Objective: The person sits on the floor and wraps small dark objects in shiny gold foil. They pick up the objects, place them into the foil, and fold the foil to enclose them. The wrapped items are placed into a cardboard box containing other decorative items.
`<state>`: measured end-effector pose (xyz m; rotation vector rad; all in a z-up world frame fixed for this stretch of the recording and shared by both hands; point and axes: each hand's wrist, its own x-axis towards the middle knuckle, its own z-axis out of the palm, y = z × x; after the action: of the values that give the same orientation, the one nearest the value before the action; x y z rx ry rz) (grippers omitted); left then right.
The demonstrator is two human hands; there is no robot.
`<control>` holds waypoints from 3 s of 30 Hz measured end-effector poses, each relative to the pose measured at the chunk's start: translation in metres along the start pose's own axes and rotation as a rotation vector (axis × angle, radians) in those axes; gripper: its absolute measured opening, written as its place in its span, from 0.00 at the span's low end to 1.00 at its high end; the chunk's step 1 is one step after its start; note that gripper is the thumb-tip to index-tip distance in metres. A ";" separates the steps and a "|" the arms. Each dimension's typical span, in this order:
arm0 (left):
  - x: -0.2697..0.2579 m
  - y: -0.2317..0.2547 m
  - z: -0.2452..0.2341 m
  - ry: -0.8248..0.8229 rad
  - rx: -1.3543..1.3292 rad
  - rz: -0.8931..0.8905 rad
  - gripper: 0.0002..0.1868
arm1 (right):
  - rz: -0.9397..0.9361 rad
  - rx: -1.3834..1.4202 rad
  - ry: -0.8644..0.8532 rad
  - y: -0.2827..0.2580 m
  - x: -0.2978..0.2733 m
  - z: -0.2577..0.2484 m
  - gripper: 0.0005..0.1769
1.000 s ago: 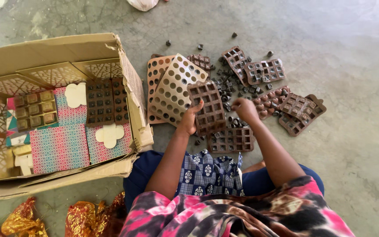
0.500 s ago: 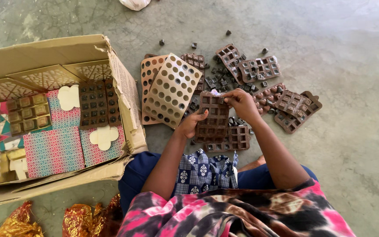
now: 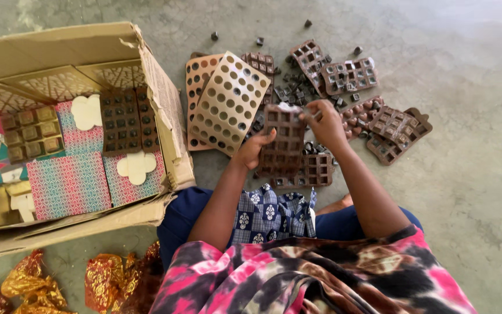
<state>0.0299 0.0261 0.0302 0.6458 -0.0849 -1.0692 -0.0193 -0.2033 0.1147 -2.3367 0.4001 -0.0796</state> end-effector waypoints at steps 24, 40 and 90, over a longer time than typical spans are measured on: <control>-0.004 0.022 0.001 0.161 -0.045 0.148 0.33 | -0.035 -0.497 -0.179 0.100 0.020 0.097 0.19; 0.009 -0.013 -0.014 0.120 -0.014 0.005 0.27 | -0.479 0.083 0.130 -0.023 -0.006 0.014 0.11; -0.004 0.019 -0.005 0.122 -0.062 0.116 0.32 | 0.087 0.655 -0.084 0.059 0.035 0.006 0.20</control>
<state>0.0445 0.0380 0.0366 0.6411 0.0162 -0.9156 -0.0005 -0.2495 0.0671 -1.6699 0.3655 -0.0587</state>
